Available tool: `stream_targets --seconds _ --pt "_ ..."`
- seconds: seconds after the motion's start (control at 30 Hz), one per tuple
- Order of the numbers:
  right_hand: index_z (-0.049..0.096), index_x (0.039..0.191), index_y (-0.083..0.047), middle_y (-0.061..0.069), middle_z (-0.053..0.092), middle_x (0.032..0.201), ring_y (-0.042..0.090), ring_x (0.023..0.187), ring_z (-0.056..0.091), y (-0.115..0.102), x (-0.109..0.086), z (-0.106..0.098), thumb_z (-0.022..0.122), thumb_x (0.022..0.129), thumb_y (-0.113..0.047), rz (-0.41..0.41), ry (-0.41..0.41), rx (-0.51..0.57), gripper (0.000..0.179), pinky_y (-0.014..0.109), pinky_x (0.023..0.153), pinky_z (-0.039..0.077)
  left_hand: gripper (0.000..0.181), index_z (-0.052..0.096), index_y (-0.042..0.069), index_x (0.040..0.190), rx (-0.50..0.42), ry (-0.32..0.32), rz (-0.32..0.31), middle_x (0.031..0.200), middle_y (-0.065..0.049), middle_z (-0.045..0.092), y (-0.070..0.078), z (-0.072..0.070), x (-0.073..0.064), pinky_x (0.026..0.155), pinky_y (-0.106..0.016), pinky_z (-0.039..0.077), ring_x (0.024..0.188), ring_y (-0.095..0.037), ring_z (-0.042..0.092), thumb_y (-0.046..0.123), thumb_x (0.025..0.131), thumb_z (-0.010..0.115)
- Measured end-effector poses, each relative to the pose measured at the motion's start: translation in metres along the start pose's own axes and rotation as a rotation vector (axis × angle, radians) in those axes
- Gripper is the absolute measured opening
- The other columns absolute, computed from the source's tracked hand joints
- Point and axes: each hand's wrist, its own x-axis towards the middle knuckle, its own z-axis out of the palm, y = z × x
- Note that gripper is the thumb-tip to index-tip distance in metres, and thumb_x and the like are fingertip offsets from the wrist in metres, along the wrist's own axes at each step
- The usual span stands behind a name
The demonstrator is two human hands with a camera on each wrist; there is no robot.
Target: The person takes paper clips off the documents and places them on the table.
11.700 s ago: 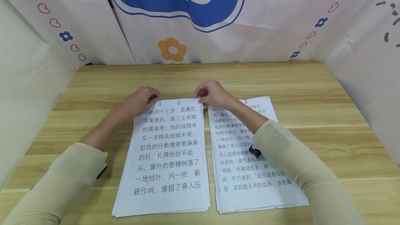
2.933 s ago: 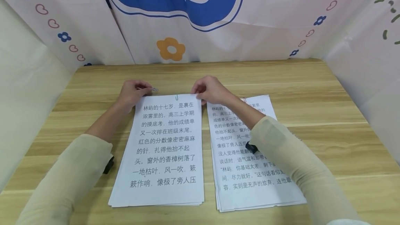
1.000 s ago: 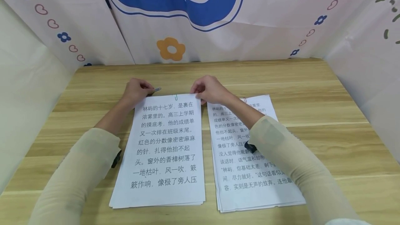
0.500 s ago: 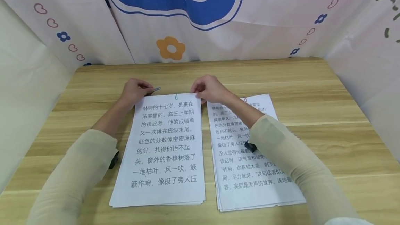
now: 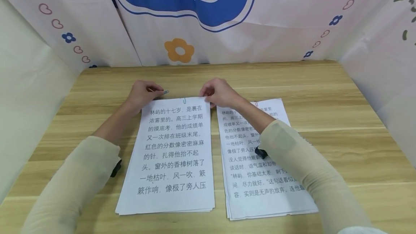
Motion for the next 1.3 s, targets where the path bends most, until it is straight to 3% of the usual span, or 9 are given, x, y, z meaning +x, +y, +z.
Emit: stream_targets --seconds 0.27,0.7,1.0,1.3 --pt "0.074 0.106 0.003 0.016 0.07 0.098 0.025 0.087 0.067 0.001 0.0 0.0 0.065 0.094 0.011 0.002 0.002 0.008 0.017 0.035 0.07 0.063 0.019 0.075 -0.001 0.113 -0.014 -0.011 0.06 0.105 -0.014 0.072 0.009 0.007 -0.002 0.066 -0.02 0.049 0.085 -0.02 0.061 0.011 0.098 0.072" --pt "0.074 0.106 0.003 0.016 0.07 0.1 0.025 0.088 0.067 0.002 0.001 0.001 0.065 0.094 0.011 0.013 0.007 0.006 0.017 0.035 0.071 0.063 0.021 0.074 0.0 0.117 0.003 -0.093 0.151 0.113 -0.016 0.07 0.017 0.015 -0.009 0.076 -0.026 0.05 0.095 -0.025 0.061 0.009 0.098 0.072" --pt "0.074 0.106 0.003 0.016 0.069 0.099 0.025 0.087 0.067 0.003 0.001 0.001 0.066 0.094 0.011 0.006 0.009 0.008 0.016 0.035 0.07 0.063 0.02 0.074 0.0 0.117 0.016 -0.115 0.187 0.113 -0.015 0.071 0.022 0.022 -0.011 0.082 -0.029 0.049 0.096 -0.025 0.062 0.008 0.099 0.069" --pt "0.074 0.106 0.002 0.015 0.069 0.1 0.025 0.088 0.067 0.002 0.001 0.001 0.066 0.094 0.01 0.011 0.011 -0.005 0.017 0.035 0.071 0.063 0.017 0.075 -0.001 0.113 0.04 -0.138 0.227 0.107 -0.017 0.071 0.027 0.026 -0.011 0.08 -0.028 0.049 0.091 -0.027 0.063 0.008 0.099 0.069"
